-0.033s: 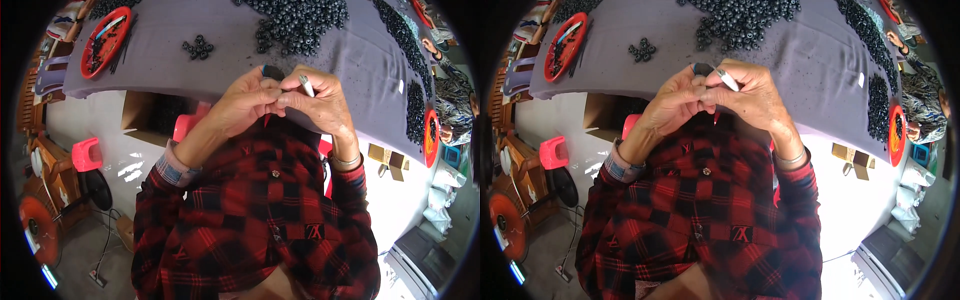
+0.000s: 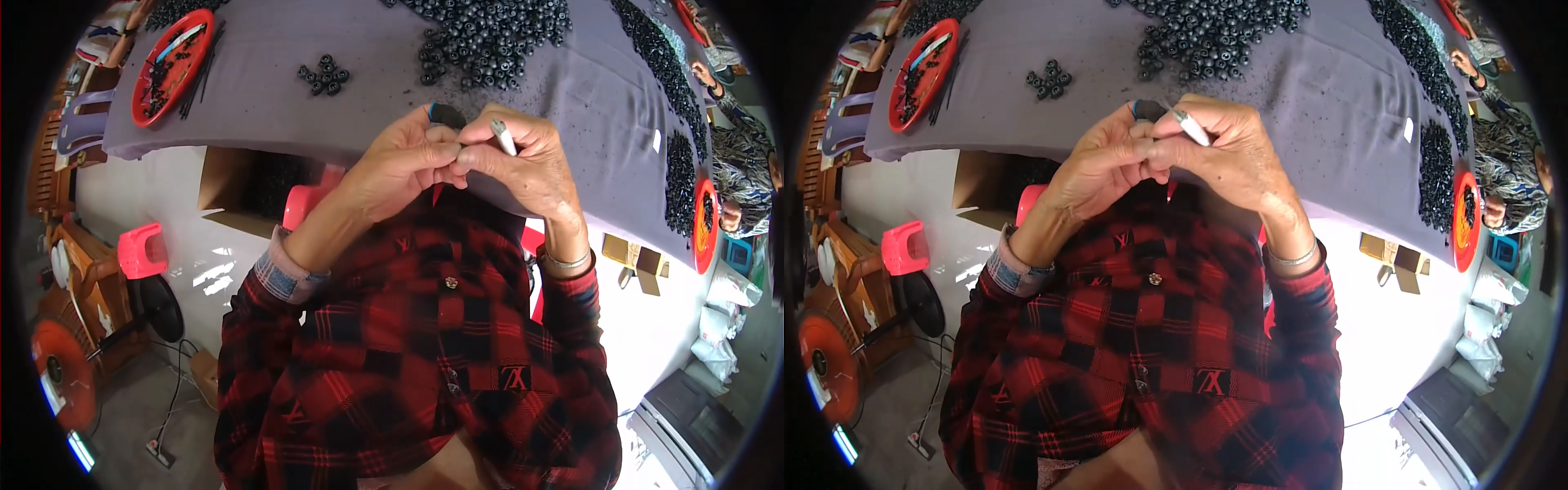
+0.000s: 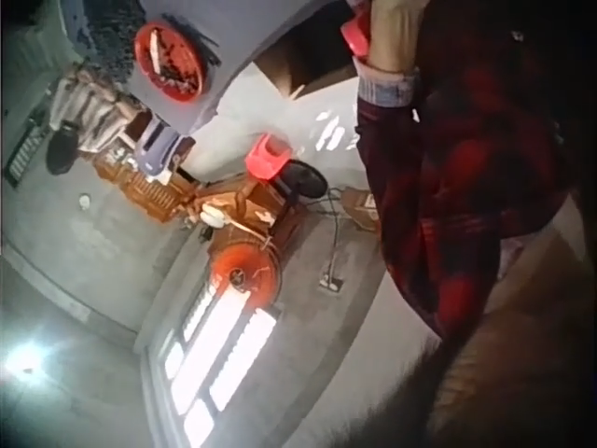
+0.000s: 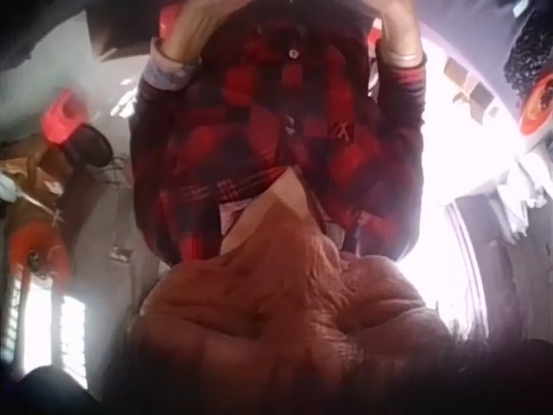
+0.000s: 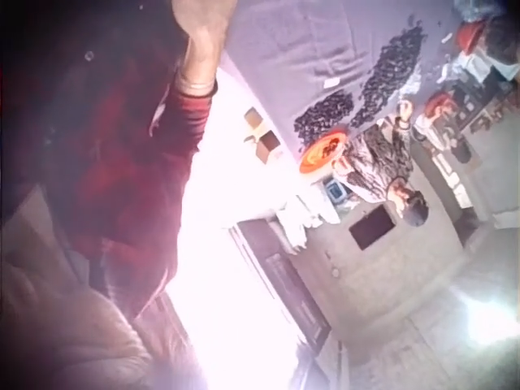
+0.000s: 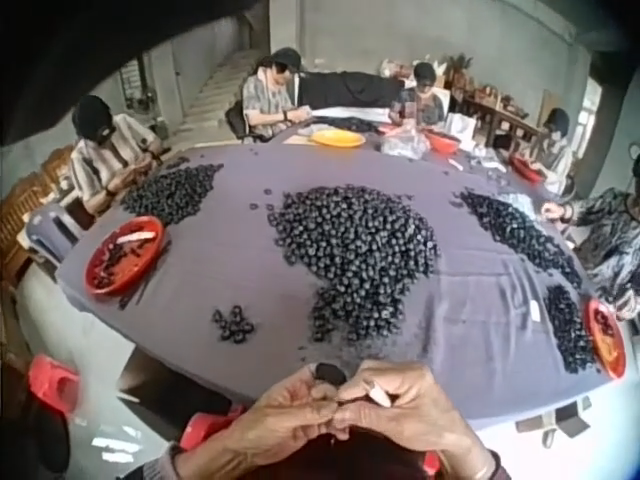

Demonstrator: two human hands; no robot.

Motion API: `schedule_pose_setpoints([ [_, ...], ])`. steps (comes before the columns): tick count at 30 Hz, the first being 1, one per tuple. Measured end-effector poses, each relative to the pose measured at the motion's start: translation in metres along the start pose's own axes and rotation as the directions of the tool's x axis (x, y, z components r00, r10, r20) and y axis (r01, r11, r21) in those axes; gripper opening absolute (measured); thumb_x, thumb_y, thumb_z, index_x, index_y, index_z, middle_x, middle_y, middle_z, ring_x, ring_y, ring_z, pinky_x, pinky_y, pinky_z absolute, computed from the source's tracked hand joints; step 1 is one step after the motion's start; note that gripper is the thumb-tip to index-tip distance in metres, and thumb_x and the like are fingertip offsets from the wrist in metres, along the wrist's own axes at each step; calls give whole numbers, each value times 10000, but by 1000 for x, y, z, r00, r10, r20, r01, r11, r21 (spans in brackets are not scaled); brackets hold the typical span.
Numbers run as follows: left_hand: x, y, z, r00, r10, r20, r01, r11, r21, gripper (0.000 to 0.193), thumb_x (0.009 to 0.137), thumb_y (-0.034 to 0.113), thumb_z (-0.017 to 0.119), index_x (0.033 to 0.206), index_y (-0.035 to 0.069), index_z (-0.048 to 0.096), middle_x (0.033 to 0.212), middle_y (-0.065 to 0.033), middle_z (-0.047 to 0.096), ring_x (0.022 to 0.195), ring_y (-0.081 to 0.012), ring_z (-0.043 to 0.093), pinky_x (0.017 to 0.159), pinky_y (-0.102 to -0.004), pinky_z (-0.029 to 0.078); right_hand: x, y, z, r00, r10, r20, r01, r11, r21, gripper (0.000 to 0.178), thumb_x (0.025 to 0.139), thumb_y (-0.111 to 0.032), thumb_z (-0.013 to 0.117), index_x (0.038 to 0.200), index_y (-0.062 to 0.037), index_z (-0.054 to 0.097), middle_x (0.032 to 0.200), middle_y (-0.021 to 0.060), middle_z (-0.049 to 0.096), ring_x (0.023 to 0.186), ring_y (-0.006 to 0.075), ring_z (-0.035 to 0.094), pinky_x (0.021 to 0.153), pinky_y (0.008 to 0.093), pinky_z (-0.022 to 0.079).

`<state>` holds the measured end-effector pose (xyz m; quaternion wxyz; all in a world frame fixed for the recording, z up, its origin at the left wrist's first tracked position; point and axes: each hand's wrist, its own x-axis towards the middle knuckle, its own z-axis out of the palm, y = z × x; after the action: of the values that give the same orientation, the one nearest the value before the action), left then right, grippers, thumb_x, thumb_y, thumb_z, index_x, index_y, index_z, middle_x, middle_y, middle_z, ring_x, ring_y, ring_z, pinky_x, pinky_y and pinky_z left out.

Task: The person assembles small black plastic components by hand on a workstation table.

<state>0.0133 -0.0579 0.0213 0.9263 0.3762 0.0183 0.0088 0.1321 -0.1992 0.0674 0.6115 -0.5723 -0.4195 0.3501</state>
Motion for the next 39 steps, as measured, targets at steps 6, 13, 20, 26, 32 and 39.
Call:
schedule_pose_setpoints([
  [6, -6, 4, 8, 993, 91, -78, -93, 996, -19, 280, 914, 77, 600, 1143, 44, 444, 923, -56, 599, 809, -146, 604, 753, -326, 544, -8, -19, -3, 991, -45, -123, -14, 896, -444, 227, 845, -149, 647, 1027, -17, 618, 766, 5, 554, 708, 97, 514, 652, 228, 422],
  [13, -7, 2, 4, 980, 189, -65, -195, 977, -90, 323, 923, 54, 578, 1207, 36, 425, 958, -75, 593, 811, -137, 587, 752, -335, 535, -16, -7, 4, 966, -254, 48, 218, 703, -677, 197, 817, -128, 727, 981, -41, 660, 767, 73, 622, 641, 182, 613, 585, 282, 484],
  [20, -5, 1, 3, 985, 165, -51, -169, 982, -87, 315, 931, 51, 559, 1214, 31, 423, 954, -73, 591, 806, -138, 589, 762, -335, 539, -12, -8, 4, 974, -226, -2, 188, 813, -552, 201, 823, -139, 730, 976, -23, 670, 778, 76, 652, 660, 163, 642, 597, 267, 500],
  [26, -5, 0, 2, 991, 123, -51, -126, 990, -68, 302, 923, 25, 549, 1198, 35, 425, 946, -68, 601, 808, -147, 598, 759, -340, 542, -11, 6, -2, 981, -191, 19, 168, 804, -570, 178, 853, -130, 707, 977, -6, 672, 837, 59, 678, 731, 133, 629, 676, 263, 506],
  [32, -6, -2, 4, 995, 63, -72, -65, 997, -31, 284, 907, 34, 579, 1153, 41, 438, 939, -82, 608, 809, -156, 616, 718, -358, 554, -12, -2, -25, 971, -84, -222, -6, 927, -376, 216, 902, -192, 658, 1011, -6, 668, 869, -3, 623, 780, 73, 510, 729, 221, 439],
  [39, -4, -5, 1, 998, 42, -37, -44, 998, -45, 266, 916, 81, 606, 1121, 42, 442, 926, -77, 601, 797, -137, 619, 716, -339, 563, -8, -4, 0, 983, -183, -18, 160, 899, -408, 294, 731, -60, 792, 992, -4, 671, 831, 35, 600, 754, 112, 541, 668, 237, 436],
])
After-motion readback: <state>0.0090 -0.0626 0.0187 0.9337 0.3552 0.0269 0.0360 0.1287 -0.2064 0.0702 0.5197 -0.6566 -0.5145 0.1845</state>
